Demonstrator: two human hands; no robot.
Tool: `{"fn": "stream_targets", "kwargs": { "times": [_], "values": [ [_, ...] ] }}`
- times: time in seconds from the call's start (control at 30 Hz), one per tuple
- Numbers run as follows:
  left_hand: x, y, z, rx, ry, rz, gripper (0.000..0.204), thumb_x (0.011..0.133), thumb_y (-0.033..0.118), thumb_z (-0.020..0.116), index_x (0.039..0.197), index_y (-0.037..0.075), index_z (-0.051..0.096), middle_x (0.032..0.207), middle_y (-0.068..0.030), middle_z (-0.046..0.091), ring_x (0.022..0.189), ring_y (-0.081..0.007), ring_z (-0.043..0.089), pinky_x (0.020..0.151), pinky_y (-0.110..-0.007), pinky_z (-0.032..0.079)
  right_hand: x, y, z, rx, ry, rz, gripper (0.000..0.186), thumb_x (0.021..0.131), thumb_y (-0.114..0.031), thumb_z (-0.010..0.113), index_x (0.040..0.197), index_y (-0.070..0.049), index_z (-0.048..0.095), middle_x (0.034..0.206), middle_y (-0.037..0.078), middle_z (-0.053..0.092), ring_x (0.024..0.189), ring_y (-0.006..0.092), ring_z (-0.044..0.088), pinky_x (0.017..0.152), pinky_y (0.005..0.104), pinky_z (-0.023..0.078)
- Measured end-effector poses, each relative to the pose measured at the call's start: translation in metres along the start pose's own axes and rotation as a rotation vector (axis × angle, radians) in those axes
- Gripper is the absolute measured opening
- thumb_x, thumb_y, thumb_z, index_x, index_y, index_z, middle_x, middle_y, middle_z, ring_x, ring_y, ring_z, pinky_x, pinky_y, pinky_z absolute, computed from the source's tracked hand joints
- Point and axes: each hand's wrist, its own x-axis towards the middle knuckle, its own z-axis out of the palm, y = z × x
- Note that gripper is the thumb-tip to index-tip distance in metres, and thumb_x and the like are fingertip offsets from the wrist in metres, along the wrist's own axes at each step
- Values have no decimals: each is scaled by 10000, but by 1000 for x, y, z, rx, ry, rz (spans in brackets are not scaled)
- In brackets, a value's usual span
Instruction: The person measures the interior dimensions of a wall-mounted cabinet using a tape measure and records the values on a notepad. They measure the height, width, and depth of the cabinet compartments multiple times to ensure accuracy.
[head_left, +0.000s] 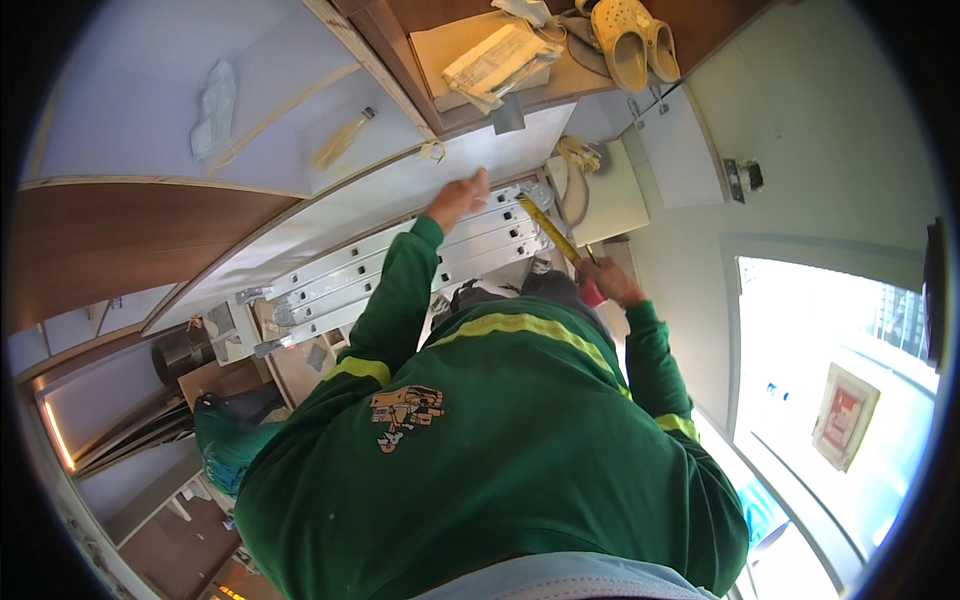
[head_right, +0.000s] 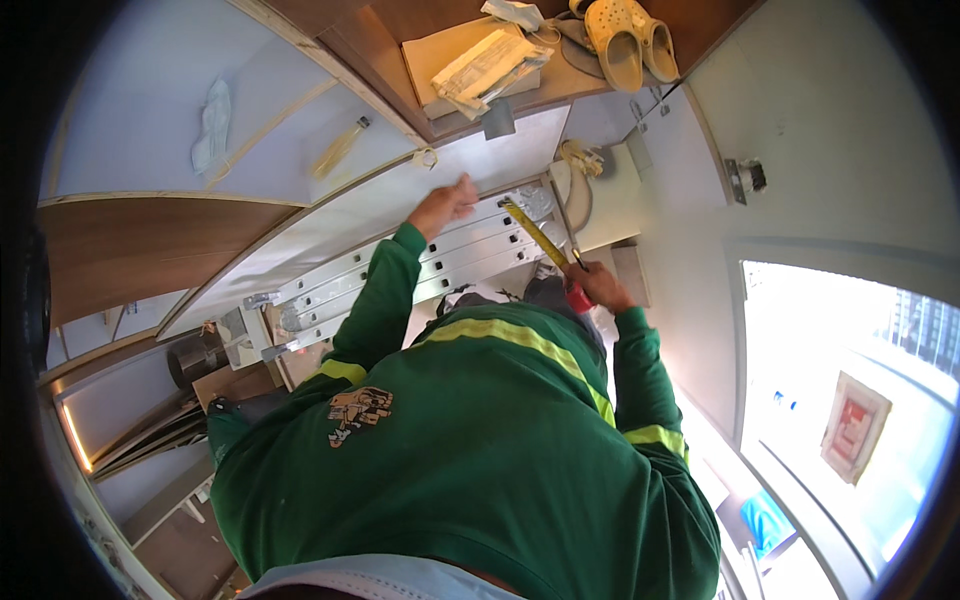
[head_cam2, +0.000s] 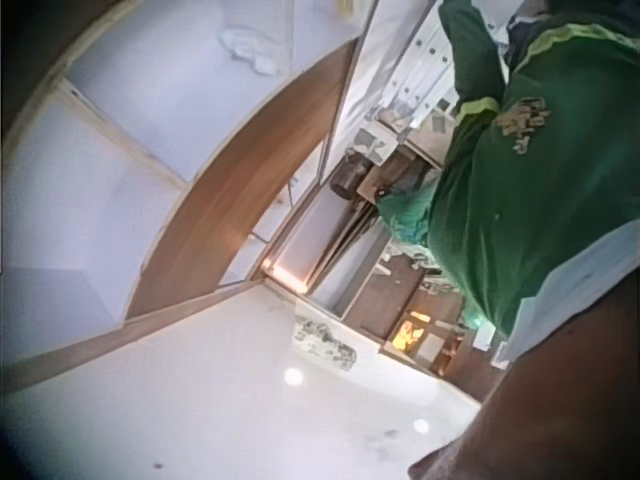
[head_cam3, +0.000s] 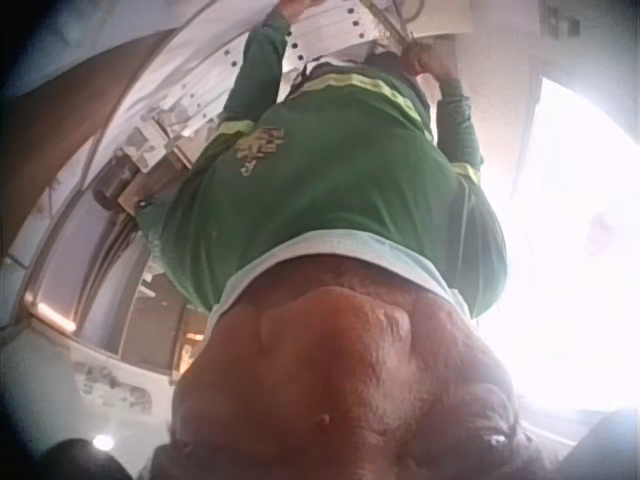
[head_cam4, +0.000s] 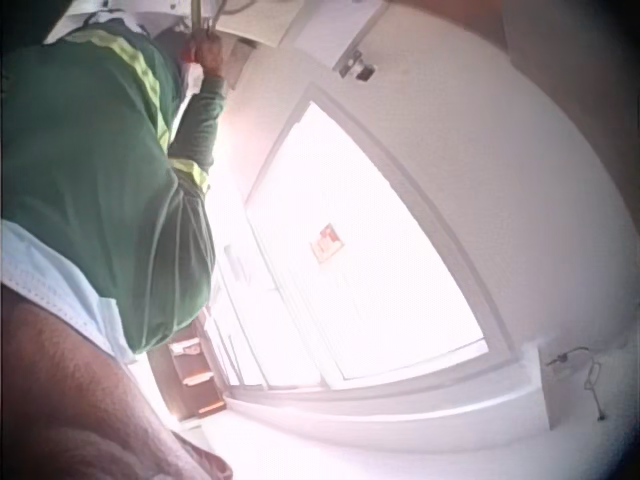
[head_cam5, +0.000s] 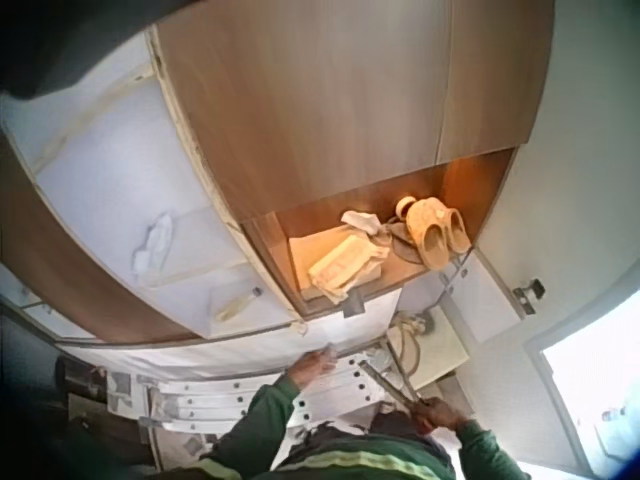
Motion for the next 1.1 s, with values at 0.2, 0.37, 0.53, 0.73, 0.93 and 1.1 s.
{"fn": "stream_targets", "kwargs": {
  "times": [0.2, 0.37, 0.53, 0.73, 0.93, 1.1],
  "values": [
    [27, 47, 50, -288, -155, -169, 1125, 910, 855, 512, 1592, -18, 317, 1477, -211, 546, 1361, -318, 528, 1161, -493, 414, 6, -40, -26, 137, 220, 43, 508, 1049, -476, 602, 895, -9, 729, 785, 25, 687, 700, 126, 584, 684, 351, 503],
    [8, 5, 159, -804, -315, -148, 807, 1009, 745, 460, 1492, 99, 484, 1336, -68, 635, 1279, -238, 578, 1071, -494, 475, 74, -87, -13, -448, 281, -324, 354, 1067, -343, 527, 1117, -64, 740, 917, 228, 738, 892, 463, 701, 800, 524, 548],
    [-4, 8, 144, -990, -205, -96, 704, 1031, 680, 492, 1437, 110, 566, 1299, -87, 631, 1098, -235, 666, 938, -435, 570, 107, -116, -22, -495, -38, -366, 329, 1097, -312, 470, 1239, -95, 672, 903, 250, 720, 812, 433, 715, 746, 512, 575],
    [7, 45, 114, -804, 68, 17, 586, 1037, 437, 674, 1463, 54, 552, 1197, -83, 643, 950, -233, 706, 828, -367, 599, 225, -182, -109, -747, 43, -1011, 309, 1093, -247, 479, 1276, -43, 621, 818, 152, 710, 632, 278, 688, 630, 411, 577],
    [42, 123, 81, -329, 263, 226, 631, 968, 430, 755, 1424, 22, 600, 1299, -122, 598, 939, -225, 721, 805, -359, 605, 318, -299, -147, 209, 65, -623, 323, 1016, -308, 692, 1075, 7, 724, 826, 49, 697, 713, 128, 678, 669, 262, 554],
    [134, 167, 47, 776, 642, 391, 924, 822, 484, 803, 1569, 68, 453, 1543, -264, 472, 1135, -380, 706, 951, -450, 575, 379, -295, -129, 153, 43, -684, 196, 941, -180, 718, 1024, -2, 725, 849, 50, 733, 693, 104, 681, 649, 258, 556]
  ]
}}
